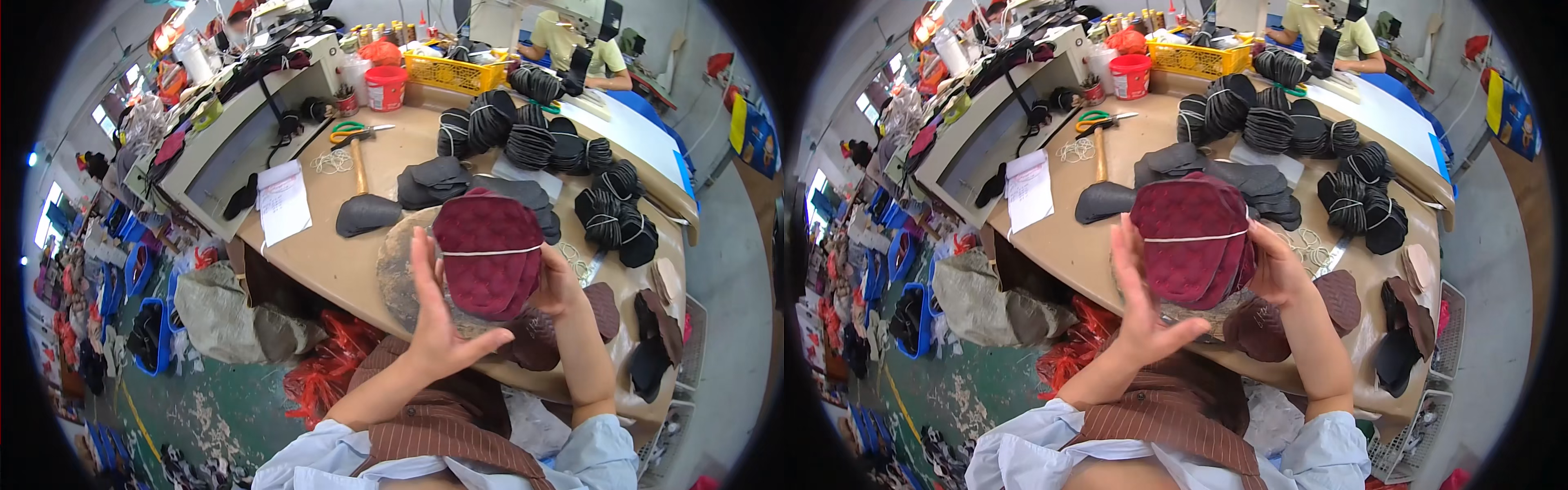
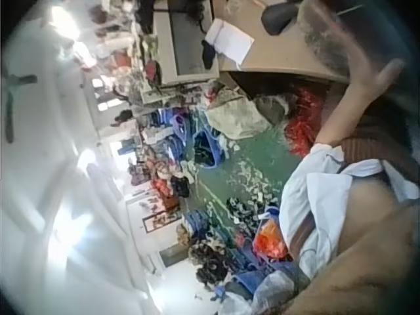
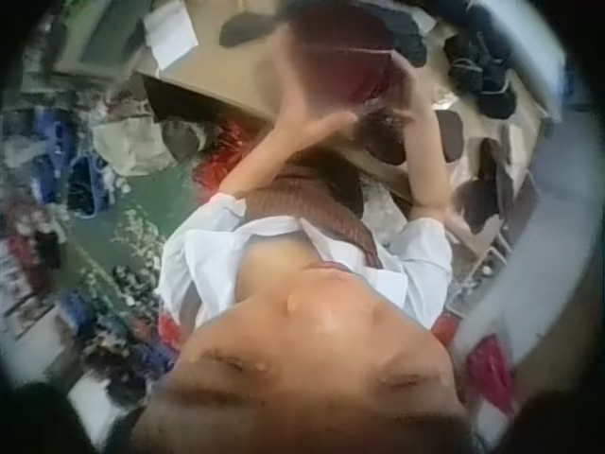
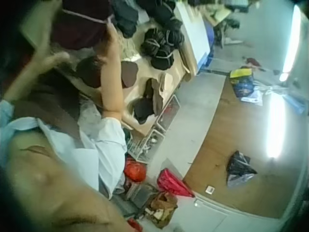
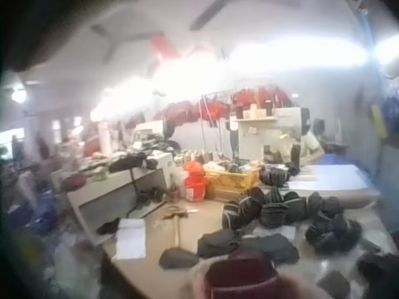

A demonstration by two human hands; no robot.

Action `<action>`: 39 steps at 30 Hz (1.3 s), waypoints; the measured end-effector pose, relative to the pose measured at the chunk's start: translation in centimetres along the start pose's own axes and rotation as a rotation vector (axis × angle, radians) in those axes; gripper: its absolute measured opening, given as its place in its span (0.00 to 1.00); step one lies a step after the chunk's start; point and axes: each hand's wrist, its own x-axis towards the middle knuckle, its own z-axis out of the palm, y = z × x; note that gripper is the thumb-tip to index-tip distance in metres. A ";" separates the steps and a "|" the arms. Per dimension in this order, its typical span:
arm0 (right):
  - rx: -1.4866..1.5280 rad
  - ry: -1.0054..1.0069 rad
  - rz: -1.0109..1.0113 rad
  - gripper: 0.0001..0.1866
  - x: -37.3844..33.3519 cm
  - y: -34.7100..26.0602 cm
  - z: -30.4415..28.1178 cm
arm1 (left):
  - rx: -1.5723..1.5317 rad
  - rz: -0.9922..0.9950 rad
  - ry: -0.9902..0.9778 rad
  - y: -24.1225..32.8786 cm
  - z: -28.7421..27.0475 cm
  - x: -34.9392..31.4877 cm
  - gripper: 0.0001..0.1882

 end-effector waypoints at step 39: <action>0.117 -0.212 -0.251 0.28 0.4 -1.0 -2.1 | 1.570 -0.420 -0.239 -18.0 -30.5 4.9 0.08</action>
